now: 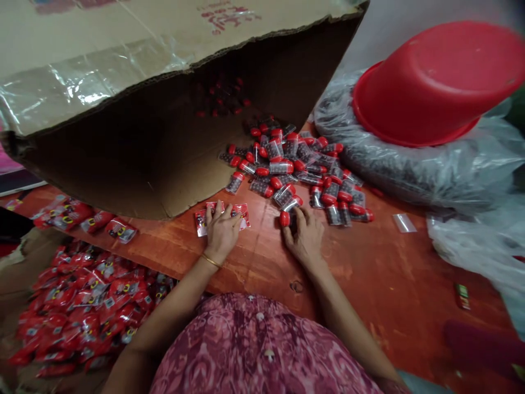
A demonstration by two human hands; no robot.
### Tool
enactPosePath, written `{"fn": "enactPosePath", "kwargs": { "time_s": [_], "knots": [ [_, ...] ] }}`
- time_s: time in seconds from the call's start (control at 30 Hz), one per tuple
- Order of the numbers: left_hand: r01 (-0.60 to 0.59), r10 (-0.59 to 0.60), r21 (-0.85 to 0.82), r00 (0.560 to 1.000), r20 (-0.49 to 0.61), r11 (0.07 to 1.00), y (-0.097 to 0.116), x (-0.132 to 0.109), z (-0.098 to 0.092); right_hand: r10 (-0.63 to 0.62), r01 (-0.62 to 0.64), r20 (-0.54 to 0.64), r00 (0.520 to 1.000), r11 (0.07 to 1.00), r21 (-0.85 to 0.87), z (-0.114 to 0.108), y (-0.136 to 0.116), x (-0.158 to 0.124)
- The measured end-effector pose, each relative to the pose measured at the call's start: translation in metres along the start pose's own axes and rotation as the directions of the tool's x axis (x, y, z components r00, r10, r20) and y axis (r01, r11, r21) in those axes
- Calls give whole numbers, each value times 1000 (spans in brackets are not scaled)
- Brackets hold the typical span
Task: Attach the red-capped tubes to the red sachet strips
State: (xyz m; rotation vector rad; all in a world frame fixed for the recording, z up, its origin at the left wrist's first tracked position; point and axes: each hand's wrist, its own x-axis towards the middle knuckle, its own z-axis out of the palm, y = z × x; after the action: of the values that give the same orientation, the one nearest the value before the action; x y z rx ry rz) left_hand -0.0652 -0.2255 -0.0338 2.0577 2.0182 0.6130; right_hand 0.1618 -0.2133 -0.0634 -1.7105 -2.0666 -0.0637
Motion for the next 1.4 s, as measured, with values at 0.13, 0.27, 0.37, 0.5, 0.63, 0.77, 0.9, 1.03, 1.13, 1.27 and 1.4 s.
{"fn": "enactPosePath", "kwargs": {
  "time_s": [0.13, 0.27, 0.37, 0.5, 0.63, 0.77, 0.9, 1.03, 1.13, 1.27, 1.4],
  "knots": [
    [67, -75, -104, 994, -82, 992, 5, 1, -11, 6, 17, -88, 996, 965, 263, -17, -23, -2],
    [33, -57, -220, 993, -104, 975, 18, 0, -24, 122, -178, 130, 984, 611, 772, -24, -70, 5],
    [-7, -25, -317, 995, -96, 948, 25, -4, -28, 110, -337, 318, 942, 277, 900, -22, -96, 16],
    [194, -217, -569, 976, 28, 799, 27, -12, -30, 157, -322, 289, 945, 263, 910, -21, -99, 22],
    [589, -251, -745, 808, 533, 314, 30, -17, -32, 193, -284, 231, 954, 331, 900, -18, -90, 14],
    [640, -258, -766, 731, 632, -61, 41, -16, -30, 159, -237, 187, 969, 410, 880, -13, -93, 2],
    [632, -323, -763, 700, 637, -136, 44, -14, -29, 60, -177, 171, 983, 506, 844, -20, -84, -1],
    [621, -367, -775, 698, 615, -117, 38, -11, -31, -6, -35, 74, 997, 840, 542, -33, -40, 4],
    [635, -380, -762, 678, 629, -127, 36, -8, -30, -20, 3, 88, 996, 982, 189, -35, -5, 4],
    [645, -371, -749, 665, 648, -153, 39, -5, -28, -138, 133, 182, 974, 990, 39, -25, 13, 1],
    [639, -357, -744, 660, 661, -196, 41, -3, -29, -116, 92, 179, 977, 986, 139, -17, 9, 1]
  ]
}}
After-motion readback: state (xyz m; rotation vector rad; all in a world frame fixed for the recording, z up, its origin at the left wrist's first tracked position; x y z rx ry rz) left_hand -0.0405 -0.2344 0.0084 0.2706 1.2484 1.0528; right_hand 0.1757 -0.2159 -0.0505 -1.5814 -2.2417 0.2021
